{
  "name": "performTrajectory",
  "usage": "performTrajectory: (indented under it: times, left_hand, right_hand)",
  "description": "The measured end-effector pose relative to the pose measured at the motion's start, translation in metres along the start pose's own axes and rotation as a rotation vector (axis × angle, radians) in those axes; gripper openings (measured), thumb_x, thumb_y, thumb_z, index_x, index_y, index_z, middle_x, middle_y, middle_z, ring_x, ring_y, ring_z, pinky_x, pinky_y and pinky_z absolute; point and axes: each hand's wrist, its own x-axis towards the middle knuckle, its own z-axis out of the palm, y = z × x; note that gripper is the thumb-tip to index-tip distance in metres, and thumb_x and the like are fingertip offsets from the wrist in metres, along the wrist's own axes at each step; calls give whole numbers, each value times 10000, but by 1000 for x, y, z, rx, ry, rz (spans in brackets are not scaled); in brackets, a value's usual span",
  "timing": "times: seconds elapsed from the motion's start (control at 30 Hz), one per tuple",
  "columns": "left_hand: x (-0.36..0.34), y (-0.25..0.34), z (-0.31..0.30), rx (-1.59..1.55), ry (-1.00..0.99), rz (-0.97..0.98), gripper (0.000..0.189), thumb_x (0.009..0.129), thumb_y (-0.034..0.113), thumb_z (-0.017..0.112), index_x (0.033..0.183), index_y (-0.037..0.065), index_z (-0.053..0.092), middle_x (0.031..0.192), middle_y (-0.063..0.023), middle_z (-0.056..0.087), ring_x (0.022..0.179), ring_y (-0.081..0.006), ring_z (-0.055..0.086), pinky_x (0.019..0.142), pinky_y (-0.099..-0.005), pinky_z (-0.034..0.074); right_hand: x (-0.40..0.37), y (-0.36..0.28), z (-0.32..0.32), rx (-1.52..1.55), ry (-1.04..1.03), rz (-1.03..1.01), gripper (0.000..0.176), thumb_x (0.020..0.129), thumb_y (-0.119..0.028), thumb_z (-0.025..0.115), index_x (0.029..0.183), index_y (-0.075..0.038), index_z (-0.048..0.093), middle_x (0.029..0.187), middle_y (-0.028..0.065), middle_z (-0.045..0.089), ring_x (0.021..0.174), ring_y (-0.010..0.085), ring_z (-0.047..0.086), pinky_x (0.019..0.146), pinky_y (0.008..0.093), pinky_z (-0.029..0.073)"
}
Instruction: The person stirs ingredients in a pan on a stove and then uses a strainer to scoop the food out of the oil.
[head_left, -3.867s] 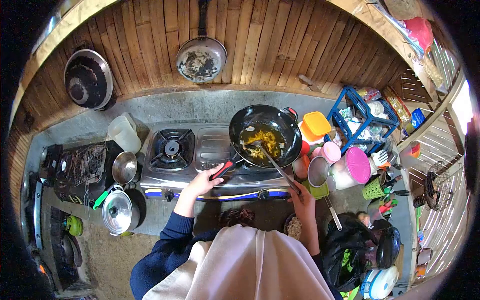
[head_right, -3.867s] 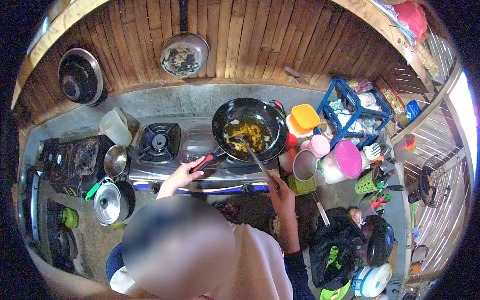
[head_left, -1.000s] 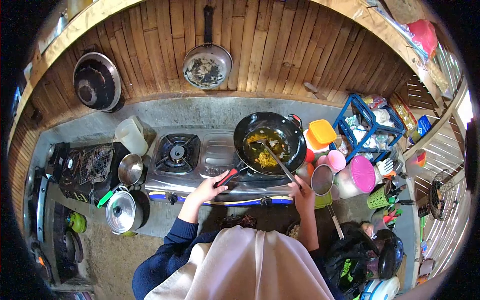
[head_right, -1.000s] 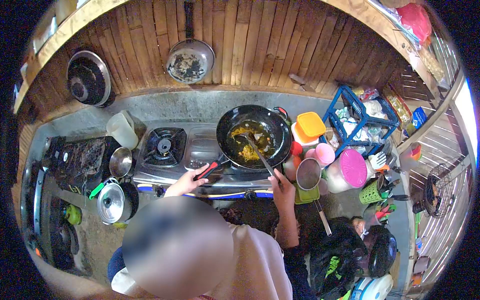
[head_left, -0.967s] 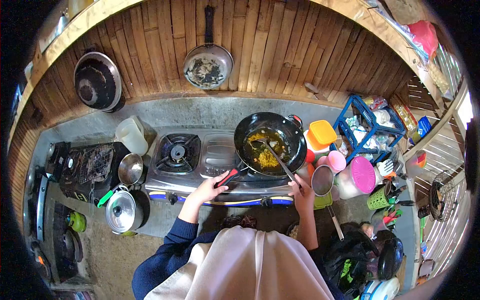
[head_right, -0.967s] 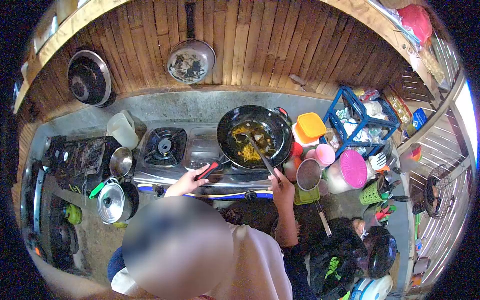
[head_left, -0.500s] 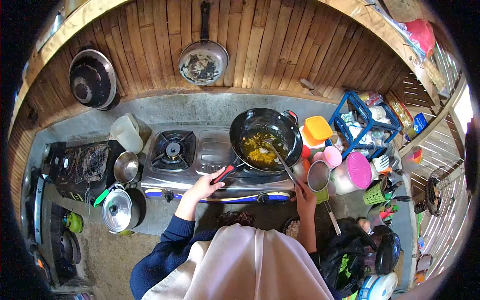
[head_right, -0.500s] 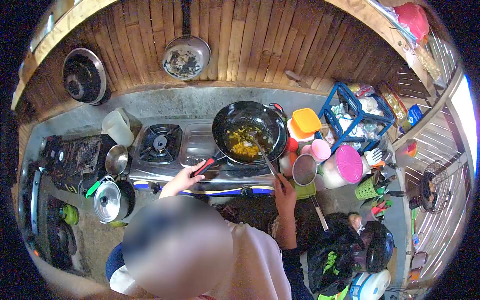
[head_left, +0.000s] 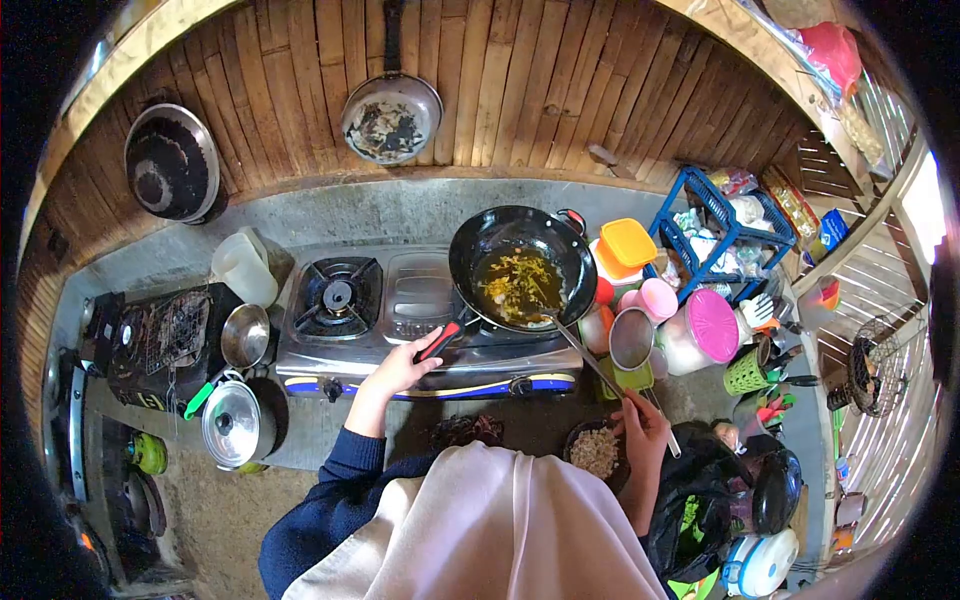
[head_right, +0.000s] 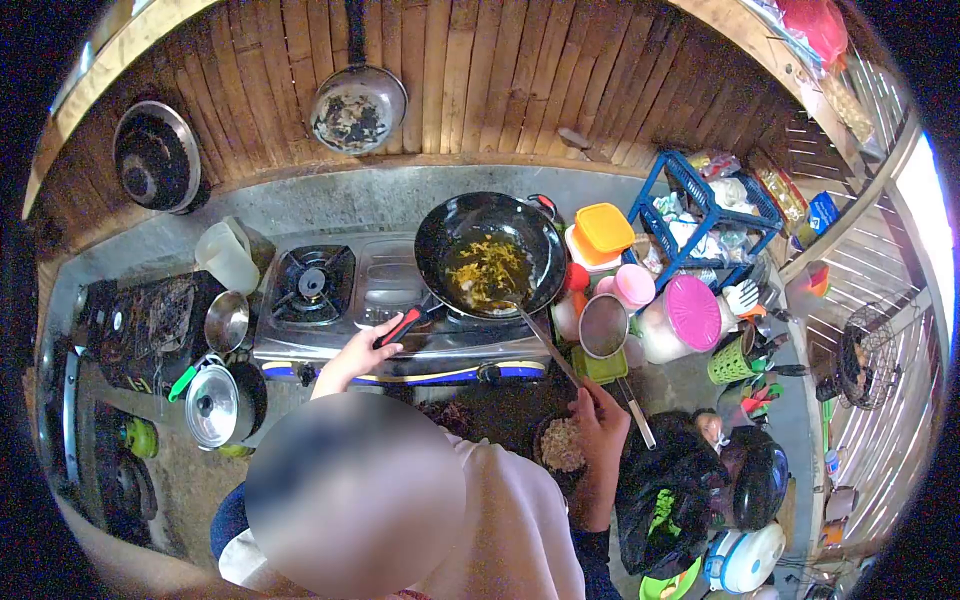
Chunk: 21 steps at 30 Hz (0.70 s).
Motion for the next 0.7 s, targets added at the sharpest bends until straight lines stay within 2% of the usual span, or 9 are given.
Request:
performTrajectory:
  times: [0.03, 0.07, 0.17, 0.33, 0.57, 0.63, 0.7]
  left_hand:
    - [-2, 8, -1, -20, -26, -105, 592, 845, 149, 632, 1380, 171, 381, 1339, -68, 485, 1046, -102, 516, 919, -252, 389]
    - [-2, 7, -1, -19, -29, -106, 592, 845, 149, 632, 1380, 171, 381, 1339, -68, 485, 1046, -102, 516, 919, -252, 389]
    - [2, -4, 0, -24, -28, -61, 590, 846, 153, 630, 1381, 154, 380, 1337, -57, 486, 1038, -93, 510, 910, -246, 391]
    - [9, -27, 6, 39, 45, 149, 589, 845, 141, 634, 1378, 123, 382, 1325, -49, 495, 1041, -80, 497, 923, -234, 375]
    - [8, -24, 5, 17, 24, 104, 591, 841, 131, 639, 1375, 119, 385, 1336, -50, 481, 1055, -67, 475, 931, -229, 366]
    - [8, -23, 5, 41, 29, 100, 590, 842, 134, 640, 1375, 120, 386, 1320, -44, 495, 1049, -65, 472, 935, -230, 365]
    - [9, -25, 5, 26, 25, 86, 590, 841, 138, 641, 1374, 116, 387, 1308, -43, 506, 1039, -67, 477, 934, -232, 366]
  right_hand:
    - [-2, -2, -2, 0, 2, 3, 260, 879, -116, 595, 1095, 28, 618, 810, 65, 651, 672, 95, 624, 552, 206, 475]
    - [-3, -4, -4, 4, 10, 23, 256, 879, -110, 592, 1092, 31, 617, 808, 65, 650, 671, 95, 623, 552, 205, 476]
    - [-5, -9, -7, 13, 25, 61, 247, 881, -98, 588, 1086, 38, 615, 805, 63, 646, 671, 96, 620, 552, 204, 478]
    - [-7, -16, -9, 53, 21, 14, 254, 885, -75, 574, 1091, 72, 590, 782, 76, 640, 642, 101, 608, 524, 211, 487]
    - [-8, -20, -13, 54, 19, -5, 243, 886, -74, 572, 1078, 73, 594, 749, 85, 639, 625, 101, 601, 519, 213, 484]
    - [-7, -13, -12, 94, 65, -73, 256, 892, -93, 574, 1092, 66, 594, 716, 103, 646, 507, 86, 536, 481, 206, 447]
    - [-9, -15, -12, 97, 62, -70, 254, 893, -93, 573, 1092, 64, 595, 714, 103, 645, 504, 86, 536, 480, 206, 446]
